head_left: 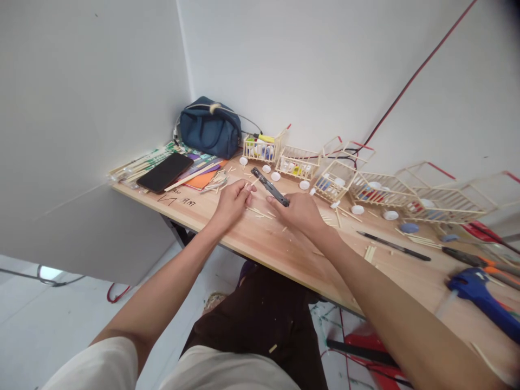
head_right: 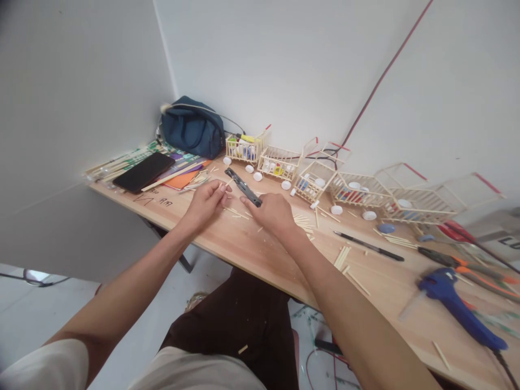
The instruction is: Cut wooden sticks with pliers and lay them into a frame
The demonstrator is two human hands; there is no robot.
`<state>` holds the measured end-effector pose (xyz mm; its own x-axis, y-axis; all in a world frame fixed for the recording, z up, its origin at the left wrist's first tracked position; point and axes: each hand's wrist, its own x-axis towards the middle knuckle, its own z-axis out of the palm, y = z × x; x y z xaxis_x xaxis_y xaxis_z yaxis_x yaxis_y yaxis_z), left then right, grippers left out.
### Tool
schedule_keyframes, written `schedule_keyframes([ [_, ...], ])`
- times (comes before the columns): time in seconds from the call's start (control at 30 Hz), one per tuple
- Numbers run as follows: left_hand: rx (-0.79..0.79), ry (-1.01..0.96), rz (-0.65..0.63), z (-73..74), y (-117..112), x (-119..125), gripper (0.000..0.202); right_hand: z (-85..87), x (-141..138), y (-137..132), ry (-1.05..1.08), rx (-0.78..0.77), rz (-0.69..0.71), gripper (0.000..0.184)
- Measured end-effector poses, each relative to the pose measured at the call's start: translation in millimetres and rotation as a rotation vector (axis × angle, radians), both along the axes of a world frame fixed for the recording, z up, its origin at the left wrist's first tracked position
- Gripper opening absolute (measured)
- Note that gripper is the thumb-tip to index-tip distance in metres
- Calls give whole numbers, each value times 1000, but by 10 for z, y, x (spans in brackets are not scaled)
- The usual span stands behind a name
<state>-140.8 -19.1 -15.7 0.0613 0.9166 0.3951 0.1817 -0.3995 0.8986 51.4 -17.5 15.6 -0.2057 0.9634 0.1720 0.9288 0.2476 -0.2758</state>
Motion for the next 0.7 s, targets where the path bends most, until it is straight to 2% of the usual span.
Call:
schedule_keyframes([
  [0.07, -69, -133, -117, -13, 3, 9, 26, 30, 35, -21, 103, -76, -5, 68],
  [0.17, -135, -283, -245, -13, -4, 23, 32, 53, 112, -83, 368, -260, -21, 69],
  [0.27, -173, -328, -318, 16, -32, 39, 35, 60, 173, -160, 643, -416, -1, 68],
  [0.37, -163, -333, -337, 50, -65, 60, 34, 85, 196, -245, 787, -489, 30, 67],
  [0.47, -105, -321, -315, 58, -83, 78, 32, 122, 206, -326, 804, -514, 67, 68],
  [0.7, -54, -272, -322, 42, -100, 97, 32, 68, 248, -372, 604, -492, 122, 67],
])
